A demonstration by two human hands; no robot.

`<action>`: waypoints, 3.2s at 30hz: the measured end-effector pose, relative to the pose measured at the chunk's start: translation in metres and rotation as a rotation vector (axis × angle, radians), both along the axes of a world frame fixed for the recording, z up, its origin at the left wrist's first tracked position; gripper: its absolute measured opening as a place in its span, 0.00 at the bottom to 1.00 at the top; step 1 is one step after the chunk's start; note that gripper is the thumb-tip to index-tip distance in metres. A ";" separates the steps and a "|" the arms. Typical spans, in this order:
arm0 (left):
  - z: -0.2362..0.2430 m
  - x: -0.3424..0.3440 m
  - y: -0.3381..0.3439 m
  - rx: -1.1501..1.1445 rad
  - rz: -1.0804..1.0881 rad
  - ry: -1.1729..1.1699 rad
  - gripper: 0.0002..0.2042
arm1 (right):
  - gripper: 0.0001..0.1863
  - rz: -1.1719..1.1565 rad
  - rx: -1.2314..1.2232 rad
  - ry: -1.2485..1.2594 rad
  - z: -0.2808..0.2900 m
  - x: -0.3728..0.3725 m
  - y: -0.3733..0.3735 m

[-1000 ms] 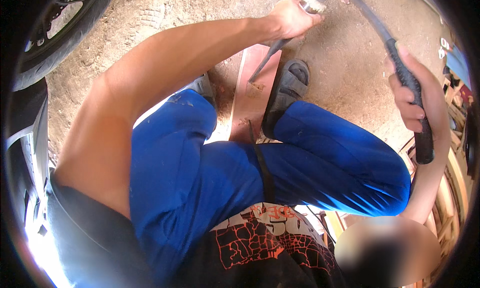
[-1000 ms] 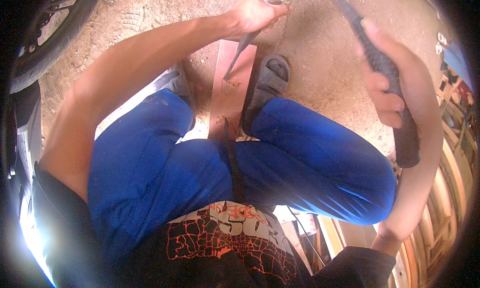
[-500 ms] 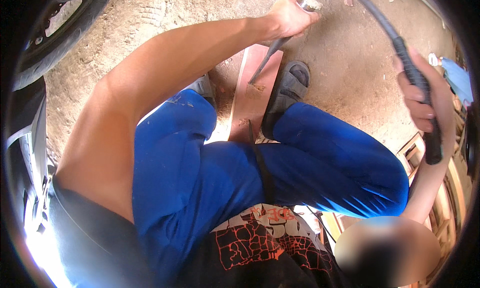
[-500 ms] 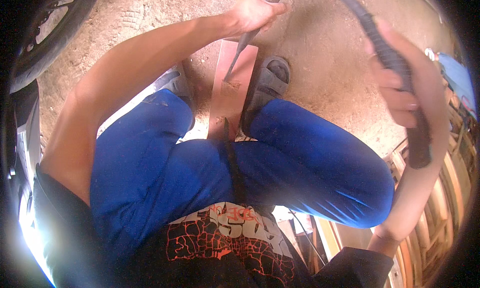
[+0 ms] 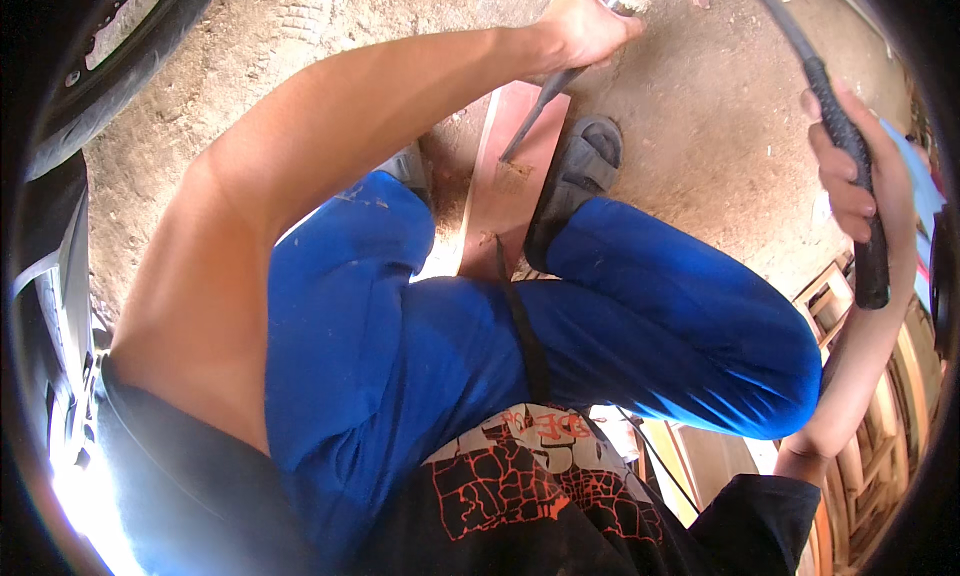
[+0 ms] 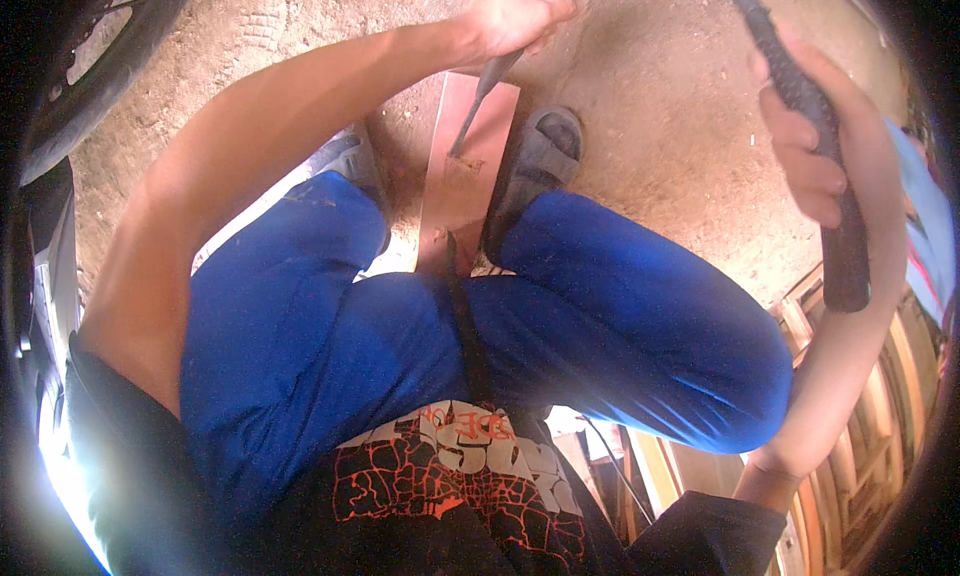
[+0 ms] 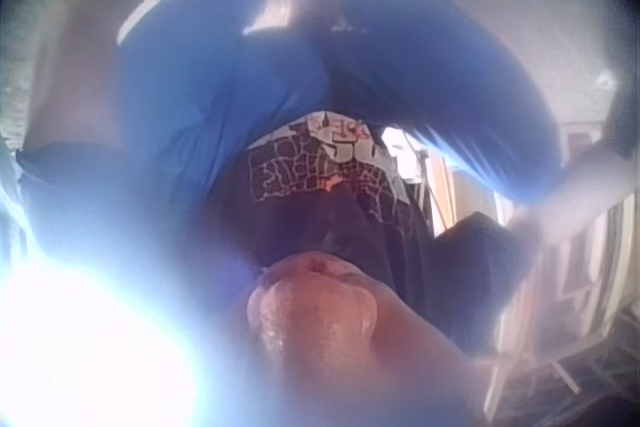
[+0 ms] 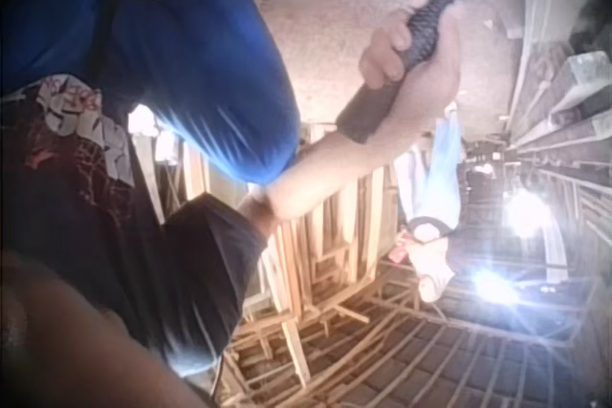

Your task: The person sits on the ground and uses a chisel and hammer to carve a rectangular recess into a pinkish wooden plank. They repeatedly strike the chisel to remove wood chips and deepen the cut.

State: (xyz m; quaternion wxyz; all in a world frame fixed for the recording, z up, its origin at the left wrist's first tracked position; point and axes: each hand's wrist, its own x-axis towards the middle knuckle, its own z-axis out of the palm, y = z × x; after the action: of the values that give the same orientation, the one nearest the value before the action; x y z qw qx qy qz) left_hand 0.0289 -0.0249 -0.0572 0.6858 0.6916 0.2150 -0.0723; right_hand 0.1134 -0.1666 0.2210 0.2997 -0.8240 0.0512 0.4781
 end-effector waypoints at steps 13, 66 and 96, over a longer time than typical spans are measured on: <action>0.016 -0.017 0.003 -0.079 0.027 0.095 0.18 | 0.17 -0.036 0.083 -0.099 -0.004 -0.021 0.013; -0.001 -0.031 0.027 -0.550 0.013 0.040 0.19 | 0.17 0.314 -0.238 0.199 -0.001 -0.006 0.022; 0.054 -0.149 0.035 0.453 -1.313 0.264 0.48 | 0.18 -0.039 -0.064 0.250 -0.143 -0.041 -0.067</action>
State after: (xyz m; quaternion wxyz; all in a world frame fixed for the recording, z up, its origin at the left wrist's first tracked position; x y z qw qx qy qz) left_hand -0.1206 0.0097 -0.0035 0.3080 0.7894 -0.1552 -0.5078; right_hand 0.0726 -0.2341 0.0785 0.2737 -0.7660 0.1194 0.5692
